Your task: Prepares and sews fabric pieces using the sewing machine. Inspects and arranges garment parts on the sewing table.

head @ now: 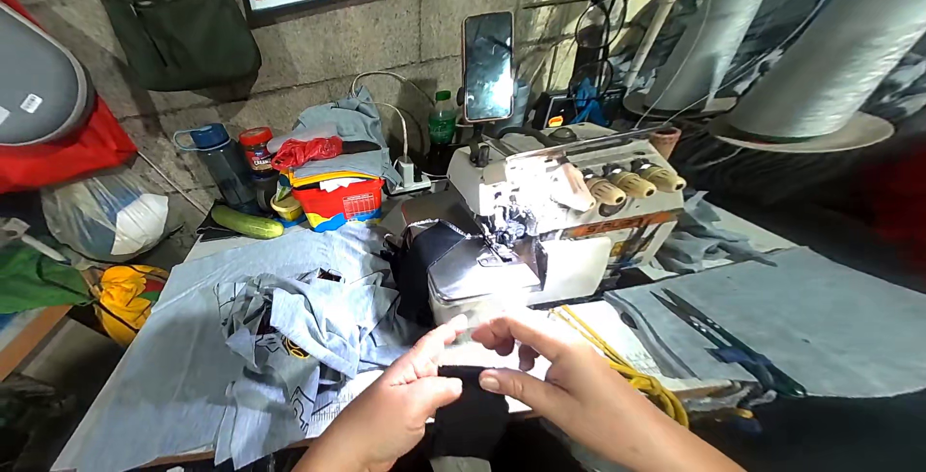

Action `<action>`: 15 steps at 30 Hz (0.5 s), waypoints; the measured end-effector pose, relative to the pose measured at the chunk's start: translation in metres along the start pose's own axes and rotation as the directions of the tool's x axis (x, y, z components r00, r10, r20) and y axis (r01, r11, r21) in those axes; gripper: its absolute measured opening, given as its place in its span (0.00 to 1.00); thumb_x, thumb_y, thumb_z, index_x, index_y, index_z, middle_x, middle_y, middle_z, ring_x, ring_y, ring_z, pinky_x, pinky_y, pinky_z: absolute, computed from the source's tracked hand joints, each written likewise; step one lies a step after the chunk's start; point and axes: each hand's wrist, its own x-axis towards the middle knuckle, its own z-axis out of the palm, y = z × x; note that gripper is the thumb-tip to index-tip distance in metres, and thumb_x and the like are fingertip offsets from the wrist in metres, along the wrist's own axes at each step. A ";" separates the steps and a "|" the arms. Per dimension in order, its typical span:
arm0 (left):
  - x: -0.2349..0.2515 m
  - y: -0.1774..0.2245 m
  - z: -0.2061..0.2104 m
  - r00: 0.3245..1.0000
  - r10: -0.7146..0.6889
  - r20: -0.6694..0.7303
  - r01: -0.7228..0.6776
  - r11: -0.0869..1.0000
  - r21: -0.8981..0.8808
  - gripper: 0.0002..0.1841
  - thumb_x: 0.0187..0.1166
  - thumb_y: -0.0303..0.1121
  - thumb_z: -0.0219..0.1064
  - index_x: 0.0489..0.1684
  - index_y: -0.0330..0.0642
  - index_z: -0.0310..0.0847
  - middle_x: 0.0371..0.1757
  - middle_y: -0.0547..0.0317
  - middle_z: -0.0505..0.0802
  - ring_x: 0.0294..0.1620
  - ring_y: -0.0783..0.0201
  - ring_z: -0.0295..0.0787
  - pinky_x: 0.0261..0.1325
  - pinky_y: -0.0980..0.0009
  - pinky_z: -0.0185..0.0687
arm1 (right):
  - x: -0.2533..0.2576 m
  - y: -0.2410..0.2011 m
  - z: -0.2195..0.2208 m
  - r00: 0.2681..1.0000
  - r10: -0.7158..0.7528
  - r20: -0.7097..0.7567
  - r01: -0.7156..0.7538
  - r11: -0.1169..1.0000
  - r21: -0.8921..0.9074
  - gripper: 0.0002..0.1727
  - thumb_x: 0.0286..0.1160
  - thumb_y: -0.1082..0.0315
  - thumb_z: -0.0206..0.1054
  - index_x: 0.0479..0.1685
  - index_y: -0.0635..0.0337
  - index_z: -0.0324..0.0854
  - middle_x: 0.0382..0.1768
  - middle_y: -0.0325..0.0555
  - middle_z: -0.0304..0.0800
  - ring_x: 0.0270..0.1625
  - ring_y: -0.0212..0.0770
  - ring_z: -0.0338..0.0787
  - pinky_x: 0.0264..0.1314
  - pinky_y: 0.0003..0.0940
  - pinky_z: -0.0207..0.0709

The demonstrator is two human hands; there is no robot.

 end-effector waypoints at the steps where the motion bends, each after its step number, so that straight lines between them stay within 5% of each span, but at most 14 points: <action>1: 0.000 0.000 0.000 1.000 0.014 -0.002 -0.014 1.000 0.022 0.34 0.83 0.24 0.48 0.93 0.36 0.43 0.89 0.50 0.65 0.77 0.70 0.77 0.73 0.70 0.78 | -0.001 0.000 -0.003 0.999 -0.022 0.030 0.022 1.000 -0.008 0.22 0.75 0.42 0.66 0.46 0.51 0.89 0.41 0.37 0.92 0.41 0.24 0.87 0.39 0.18 0.79; 7: 0.004 -0.007 -0.002 0.983 0.166 0.072 -0.178 0.960 0.216 0.35 0.84 0.23 0.47 0.92 0.26 0.39 0.93 0.39 0.55 0.91 0.68 0.56 0.90 0.72 0.56 | -0.001 -0.004 -0.007 0.993 -0.095 0.072 0.100 0.993 -0.063 0.15 0.77 0.50 0.65 0.44 0.50 0.90 0.37 0.38 0.91 0.37 0.26 0.87 0.35 0.17 0.78; 15: 0.028 -0.004 0.005 0.962 0.251 0.109 -0.273 0.906 0.323 0.34 0.86 0.24 0.48 0.91 0.22 0.37 0.89 0.34 0.64 0.86 0.69 0.66 0.87 0.73 0.62 | 0.002 0.006 -0.022 0.996 -0.091 -0.005 0.091 0.995 -0.051 0.13 0.77 0.53 0.66 0.33 0.51 0.86 0.33 0.35 0.89 0.35 0.21 0.86 0.35 0.14 0.78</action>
